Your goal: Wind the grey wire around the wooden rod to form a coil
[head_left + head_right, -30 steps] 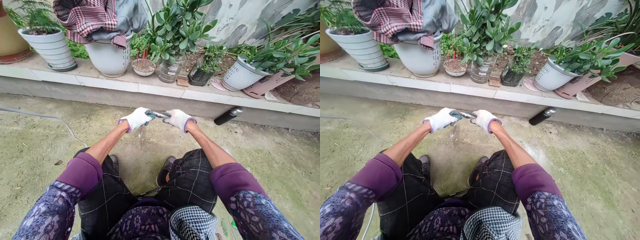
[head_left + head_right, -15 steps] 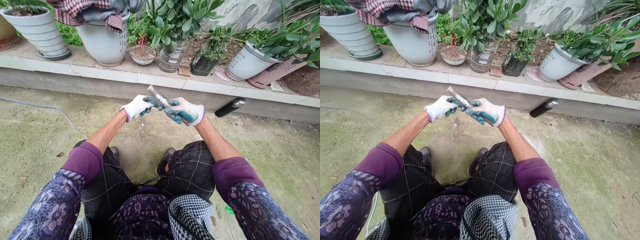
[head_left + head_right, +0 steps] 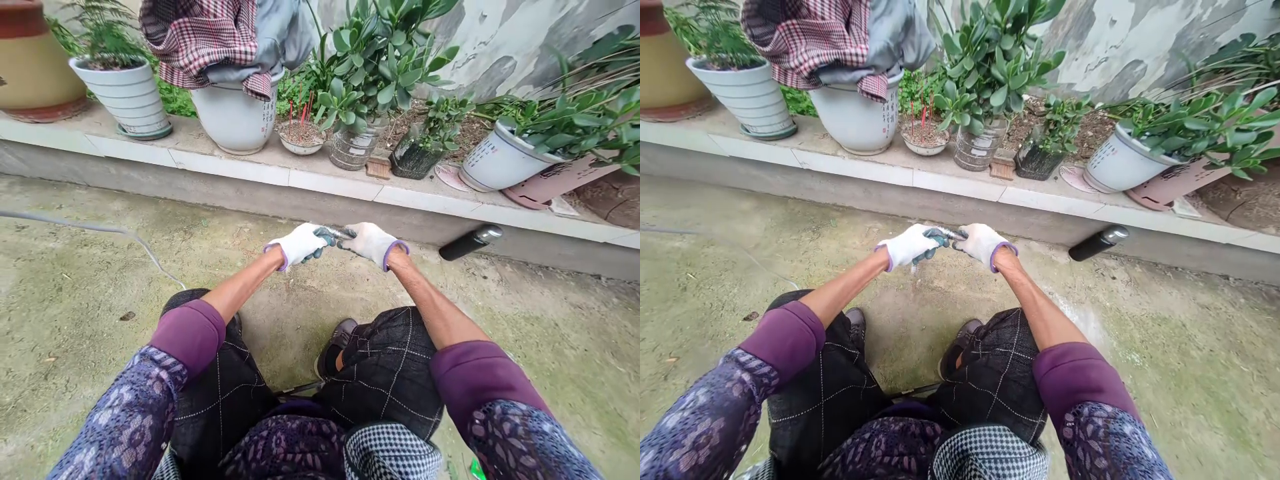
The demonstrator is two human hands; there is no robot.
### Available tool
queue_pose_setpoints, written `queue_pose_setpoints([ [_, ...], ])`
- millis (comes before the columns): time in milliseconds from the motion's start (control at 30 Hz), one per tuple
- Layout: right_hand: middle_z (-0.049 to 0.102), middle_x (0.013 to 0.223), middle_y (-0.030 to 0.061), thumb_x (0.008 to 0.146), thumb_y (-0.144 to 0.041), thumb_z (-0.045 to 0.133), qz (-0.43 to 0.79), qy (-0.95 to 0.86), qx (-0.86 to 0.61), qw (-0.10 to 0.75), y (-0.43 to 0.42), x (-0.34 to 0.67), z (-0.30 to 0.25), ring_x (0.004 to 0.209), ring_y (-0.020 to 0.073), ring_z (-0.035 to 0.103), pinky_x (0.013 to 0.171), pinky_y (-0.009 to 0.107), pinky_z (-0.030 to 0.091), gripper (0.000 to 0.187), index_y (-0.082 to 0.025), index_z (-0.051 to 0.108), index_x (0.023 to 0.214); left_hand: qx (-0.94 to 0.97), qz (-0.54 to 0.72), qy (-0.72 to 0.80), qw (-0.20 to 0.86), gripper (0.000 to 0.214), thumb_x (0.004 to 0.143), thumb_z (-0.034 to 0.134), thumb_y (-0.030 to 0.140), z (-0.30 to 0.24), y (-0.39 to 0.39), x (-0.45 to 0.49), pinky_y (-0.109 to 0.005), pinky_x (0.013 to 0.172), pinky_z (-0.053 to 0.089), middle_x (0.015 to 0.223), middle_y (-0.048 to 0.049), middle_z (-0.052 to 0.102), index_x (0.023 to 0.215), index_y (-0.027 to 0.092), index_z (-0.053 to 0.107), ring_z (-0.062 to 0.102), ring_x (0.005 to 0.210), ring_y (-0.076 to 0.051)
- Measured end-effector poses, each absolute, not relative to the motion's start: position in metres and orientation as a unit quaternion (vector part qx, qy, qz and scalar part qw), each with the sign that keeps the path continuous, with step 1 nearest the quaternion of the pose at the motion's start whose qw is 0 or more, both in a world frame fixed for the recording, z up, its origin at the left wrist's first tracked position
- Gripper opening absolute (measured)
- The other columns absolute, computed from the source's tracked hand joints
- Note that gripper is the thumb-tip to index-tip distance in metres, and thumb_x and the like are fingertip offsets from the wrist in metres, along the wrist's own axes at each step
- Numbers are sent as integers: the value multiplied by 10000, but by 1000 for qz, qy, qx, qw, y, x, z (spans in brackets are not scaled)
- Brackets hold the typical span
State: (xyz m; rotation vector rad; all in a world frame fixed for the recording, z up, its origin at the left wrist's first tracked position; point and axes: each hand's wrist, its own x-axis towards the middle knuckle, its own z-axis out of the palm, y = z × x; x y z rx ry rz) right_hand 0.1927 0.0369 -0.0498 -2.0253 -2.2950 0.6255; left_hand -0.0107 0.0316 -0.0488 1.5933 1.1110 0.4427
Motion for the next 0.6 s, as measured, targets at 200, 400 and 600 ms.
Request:
queue_pose_setpoints([
  [200,541,576,-34,795,-288,671,277,-651,-683,182,37,203,-42,470,89,448,445,213,342,193,-156,682,935,615,222,436,619,247,908,517,222,-54,36,-12,-188,364,295,545,52,502,1029,138,715,354,383,-63],
  [400,481,536,-63,780,-306,710,448,-549,-633,311,20,190,-24,383,63,385,315,179,328,235,-149,642,940,630,230,439,598,234,877,556,229,-58,49,-21,-191,357,281,532,57,493,993,138,737,347,382,-58],
  [600,505,562,-64,755,-389,757,516,-546,-557,353,13,184,-20,372,58,389,281,184,318,317,-161,614,922,647,236,464,557,189,848,586,212,-42,61,-27,-186,369,297,528,51,501,939,143,737,376,389,-55],
])
